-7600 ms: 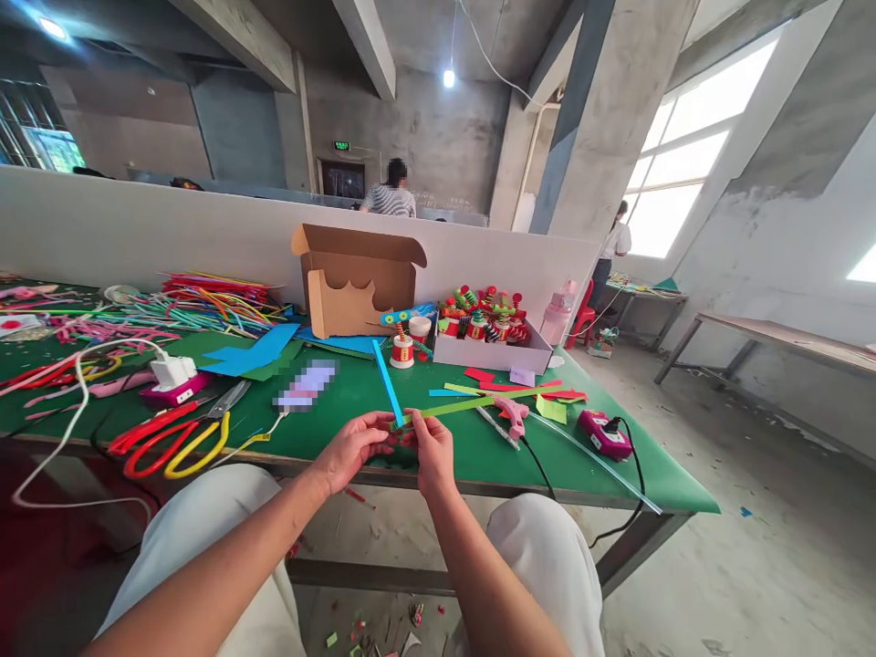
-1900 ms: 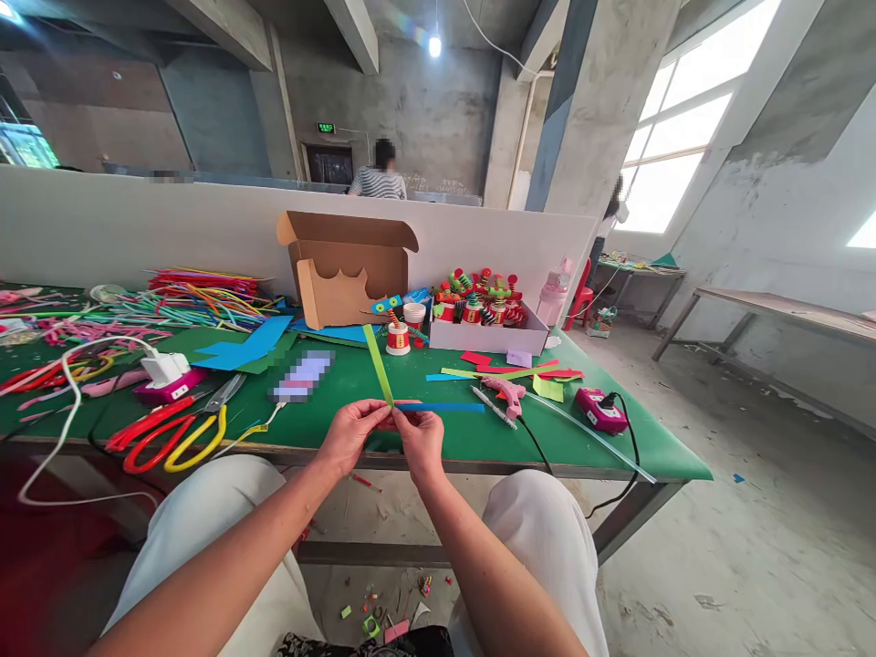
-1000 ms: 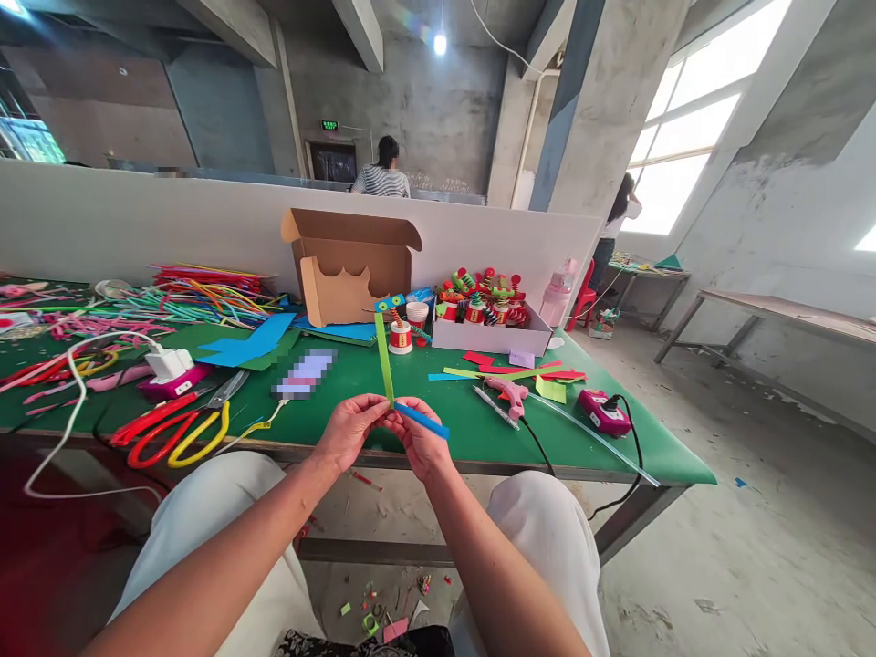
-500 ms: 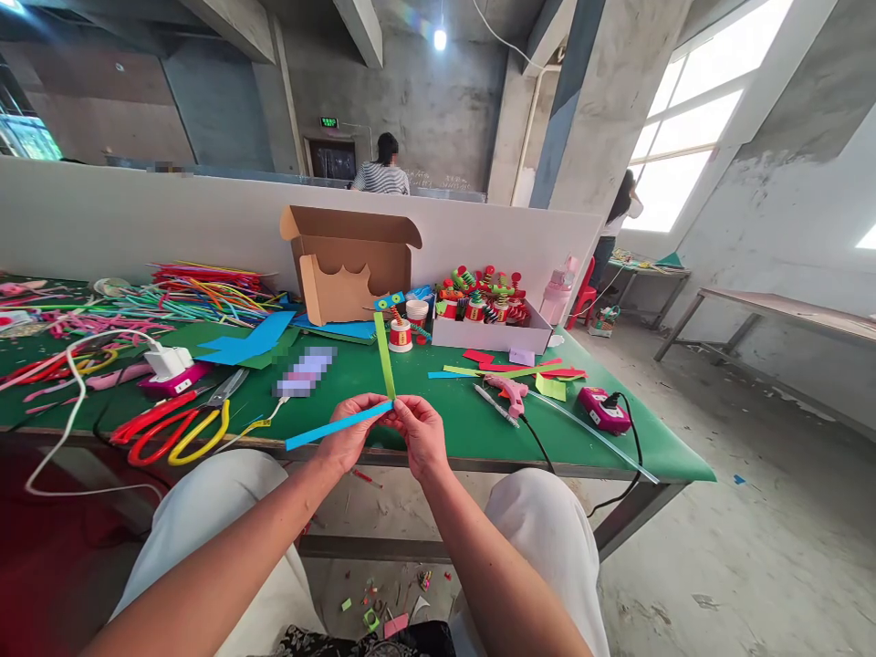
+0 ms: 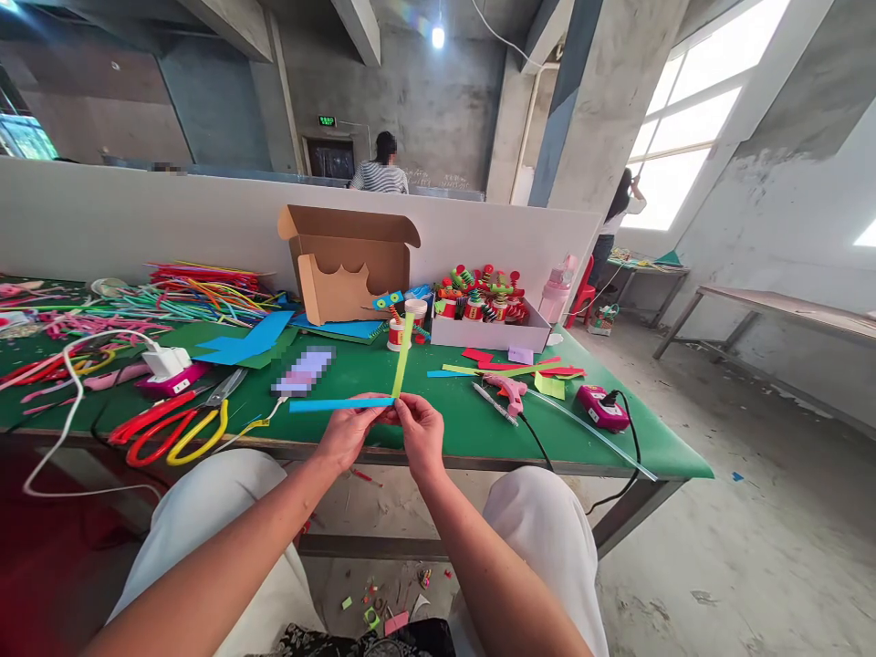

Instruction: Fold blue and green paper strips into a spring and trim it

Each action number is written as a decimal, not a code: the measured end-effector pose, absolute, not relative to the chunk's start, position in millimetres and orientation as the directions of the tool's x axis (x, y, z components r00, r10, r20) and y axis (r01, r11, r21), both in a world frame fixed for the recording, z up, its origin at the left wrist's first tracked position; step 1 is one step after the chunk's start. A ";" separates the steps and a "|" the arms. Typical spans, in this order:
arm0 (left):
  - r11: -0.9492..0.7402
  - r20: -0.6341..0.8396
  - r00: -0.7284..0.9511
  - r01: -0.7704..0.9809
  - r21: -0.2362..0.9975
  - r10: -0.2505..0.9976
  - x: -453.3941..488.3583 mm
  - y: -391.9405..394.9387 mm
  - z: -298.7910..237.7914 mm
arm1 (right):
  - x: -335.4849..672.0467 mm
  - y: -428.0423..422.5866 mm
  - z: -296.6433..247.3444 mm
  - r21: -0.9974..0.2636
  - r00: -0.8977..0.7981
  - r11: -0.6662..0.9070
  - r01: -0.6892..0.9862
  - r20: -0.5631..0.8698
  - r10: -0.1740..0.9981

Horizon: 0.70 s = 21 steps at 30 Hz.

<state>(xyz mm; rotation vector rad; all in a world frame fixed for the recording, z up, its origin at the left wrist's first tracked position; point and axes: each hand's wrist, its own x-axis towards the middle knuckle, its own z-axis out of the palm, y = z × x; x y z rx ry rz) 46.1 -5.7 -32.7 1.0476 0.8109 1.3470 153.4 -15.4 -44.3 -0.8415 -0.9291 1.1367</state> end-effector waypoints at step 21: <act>-0.193 0.192 -0.014 -0.130 0.973 0.981 37.6 3.8 -37.7 | 156.3 -18.0 -42.2 -0.927 0.079 0.135 -0.351 0.115 0.990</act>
